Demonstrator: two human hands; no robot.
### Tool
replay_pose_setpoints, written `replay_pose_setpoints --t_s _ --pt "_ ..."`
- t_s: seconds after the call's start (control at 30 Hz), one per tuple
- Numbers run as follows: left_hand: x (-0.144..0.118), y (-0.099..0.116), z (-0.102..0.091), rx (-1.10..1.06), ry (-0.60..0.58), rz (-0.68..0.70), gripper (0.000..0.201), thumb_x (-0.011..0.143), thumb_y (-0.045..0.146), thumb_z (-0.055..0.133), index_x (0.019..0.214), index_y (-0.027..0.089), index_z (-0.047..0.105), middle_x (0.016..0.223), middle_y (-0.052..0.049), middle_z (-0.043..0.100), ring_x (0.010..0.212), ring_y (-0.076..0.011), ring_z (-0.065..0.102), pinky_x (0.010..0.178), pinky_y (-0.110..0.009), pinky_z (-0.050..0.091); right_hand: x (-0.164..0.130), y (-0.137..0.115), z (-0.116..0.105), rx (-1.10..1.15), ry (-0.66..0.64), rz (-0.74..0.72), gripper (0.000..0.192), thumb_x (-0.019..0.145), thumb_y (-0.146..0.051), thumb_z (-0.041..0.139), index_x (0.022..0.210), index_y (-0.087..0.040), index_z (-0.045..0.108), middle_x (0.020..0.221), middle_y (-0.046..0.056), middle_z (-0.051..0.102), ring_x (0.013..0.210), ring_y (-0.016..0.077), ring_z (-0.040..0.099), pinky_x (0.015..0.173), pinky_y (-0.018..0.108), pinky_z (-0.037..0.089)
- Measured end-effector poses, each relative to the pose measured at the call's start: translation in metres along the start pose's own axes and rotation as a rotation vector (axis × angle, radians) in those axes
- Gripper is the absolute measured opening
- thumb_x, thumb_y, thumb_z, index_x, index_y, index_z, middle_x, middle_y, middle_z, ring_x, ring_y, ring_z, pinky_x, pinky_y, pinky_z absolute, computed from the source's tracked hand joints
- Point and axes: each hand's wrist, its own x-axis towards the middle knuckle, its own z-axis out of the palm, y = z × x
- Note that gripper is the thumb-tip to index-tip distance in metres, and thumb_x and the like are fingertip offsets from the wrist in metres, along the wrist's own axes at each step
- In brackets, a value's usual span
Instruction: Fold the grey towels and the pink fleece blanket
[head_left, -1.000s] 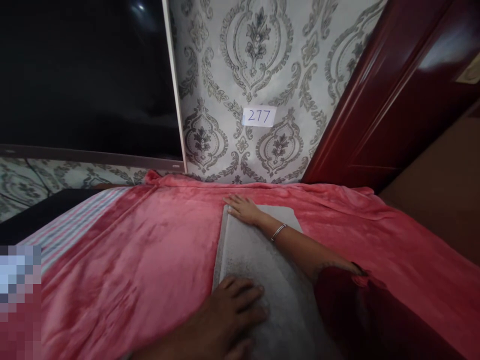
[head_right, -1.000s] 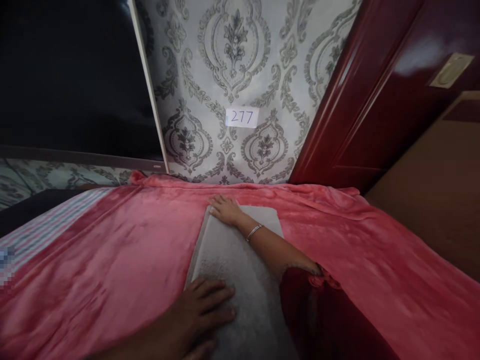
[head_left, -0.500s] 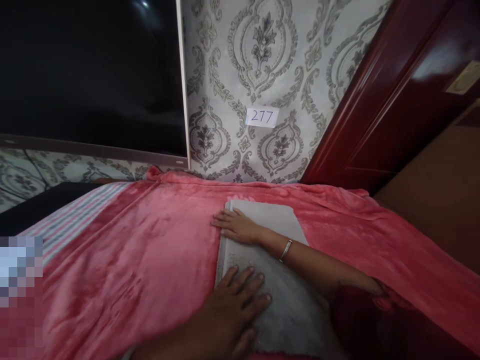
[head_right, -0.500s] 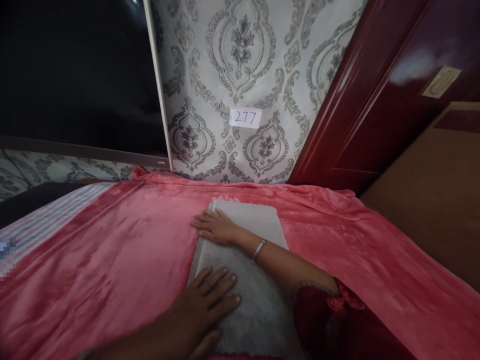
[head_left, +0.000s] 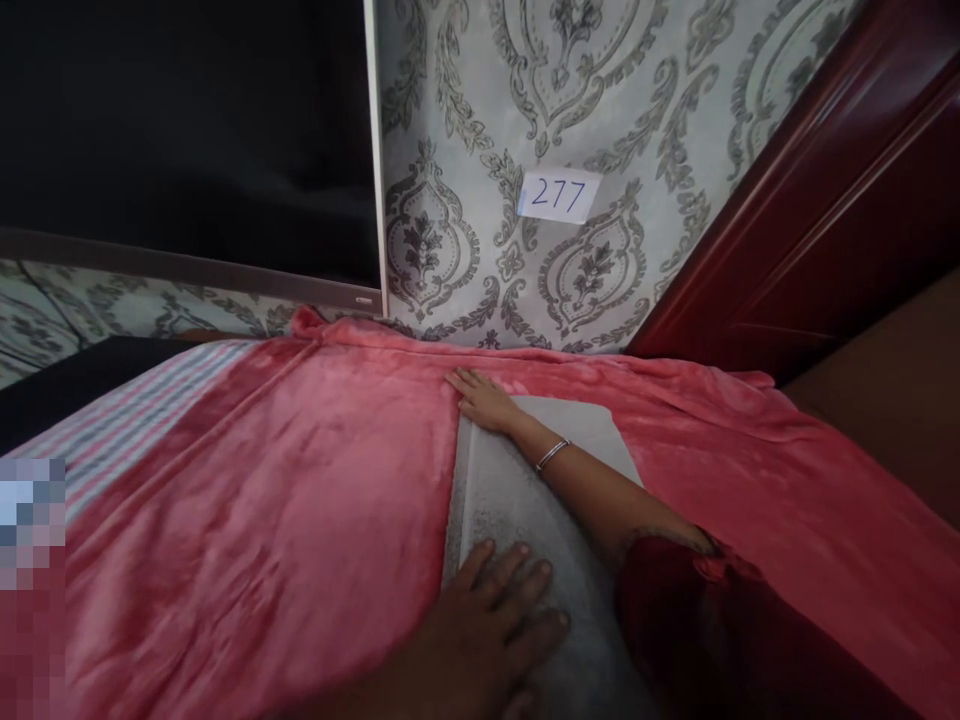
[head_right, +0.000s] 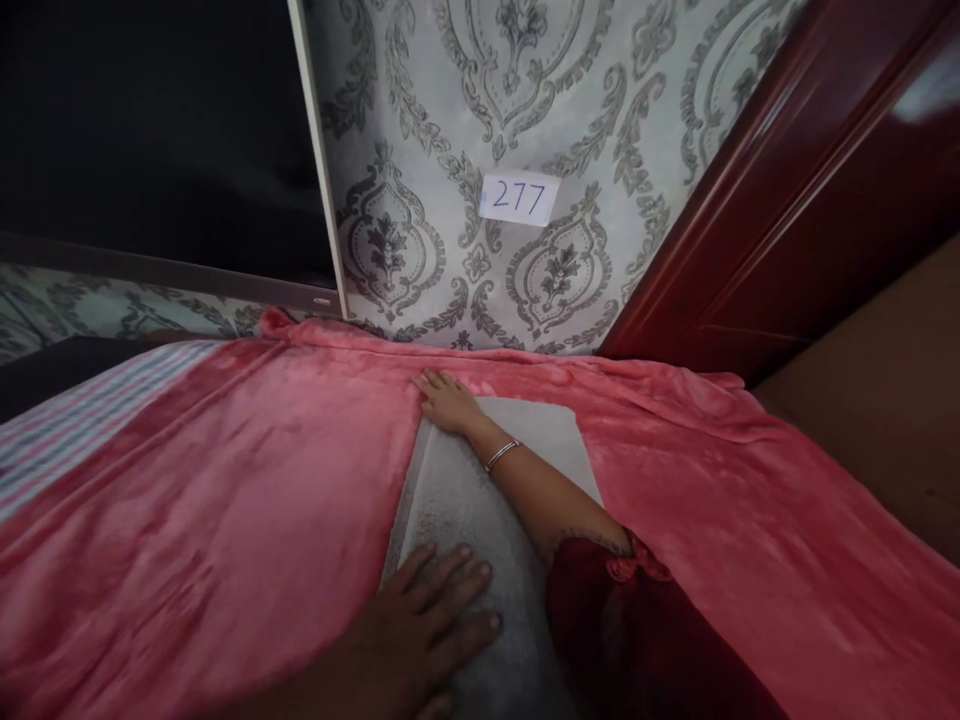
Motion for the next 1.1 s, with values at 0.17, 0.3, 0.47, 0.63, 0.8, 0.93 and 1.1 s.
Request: replay_pose_setpoints --t_s 0.17,0.3,0.47,0.63,0.8,0.93,1.1 --pt "0.0 -0.002 -0.006 -0.046 0.0 0.001 0.086 0.083 0.034 0.067 0.158 0.031 0.025 0.167 -0.007 0.021 0.153 -0.0356 0.02 0.122 -0.062 0.017 -0.003 0.002 0.004 0.053 0.046 -0.023 0.064 0.099 -0.026 0.039 0.161 -0.024 0.024 0.167 0.008 0.019 0.152 0.0277 0.019 0.121 0.052 0.021" --pt "-0.003 0.001 -0.039 -0.166 -0.007 0.014 0.068 0.085 0.032 0.062 0.15 0.031 0.041 0.162 -0.005 0.035 0.15 -0.0318 0.03 0.122 -0.058 0.023 -0.005 -0.004 -0.007 0.097 0.088 -0.008 0.061 0.102 -0.031 0.039 0.16 -0.022 0.025 0.166 0.011 0.02 0.152 0.0278 0.019 0.121 0.053 0.02" --pt "-0.004 -0.001 -0.055 -0.173 0.152 0.002 0.047 0.089 0.021 0.054 0.136 0.025 0.052 0.15 -0.008 0.053 0.144 -0.0263 0.041 0.12 -0.054 0.029 -0.045 -0.013 -0.025 0.137 0.265 -0.083 0.06 0.105 -0.04 0.033 0.16 -0.018 0.024 0.166 0.013 0.019 0.154 0.0253 0.013 0.122 0.053 0.017" --pt "0.0 -0.006 -0.05 -0.126 0.264 0.0 0.041 0.085 0.021 0.06 0.126 0.022 0.059 0.14 -0.011 0.061 0.131 -0.0292 0.052 0.109 -0.053 0.041 -0.138 -0.016 -0.017 0.096 0.163 -0.114 0.063 0.104 -0.049 0.036 0.16 -0.022 0.025 0.167 0.013 0.017 0.154 0.0288 0.014 0.121 0.057 0.018" --pt "0.002 -0.007 -0.053 -0.13 0.422 0.009 0.018 0.087 0.017 0.053 0.102 0.022 0.063 0.106 -0.008 0.071 0.103 -0.0224 0.062 0.091 -0.041 0.049 -0.22 -0.027 -0.011 0.099 -0.001 -0.014 0.066 0.104 -0.053 0.039 0.161 -0.023 0.024 0.167 0.013 0.01 0.154 0.0305 0.008 0.121 0.059 0.014" --pt "0.001 -0.01 -0.05 -0.052 0.508 -0.069 0.018 0.087 0.021 0.054 0.103 0.021 0.062 0.108 -0.009 0.068 0.104 -0.0245 0.06 0.091 -0.043 0.049 -0.256 -0.05 -0.005 0.157 -0.056 -0.107 0.069 0.102 -0.056 0.043 0.16 -0.025 0.023 0.167 0.01 0.006 0.154 0.0298 0.003 0.123 0.059 0.009" --pt "0.002 -0.018 -0.042 -0.095 0.468 -0.223 0.021 0.085 0.024 0.053 0.103 0.022 0.063 0.116 -0.01 0.065 0.112 -0.0266 0.057 0.096 -0.047 0.049 -0.272 -0.067 0.014 0.167 -0.054 -0.193 0.068 0.101 -0.054 0.047 0.16 -0.029 0.023 0.167 0.007 0.011 0.154 0.0301 0.002 0.122 0.063 0.003"
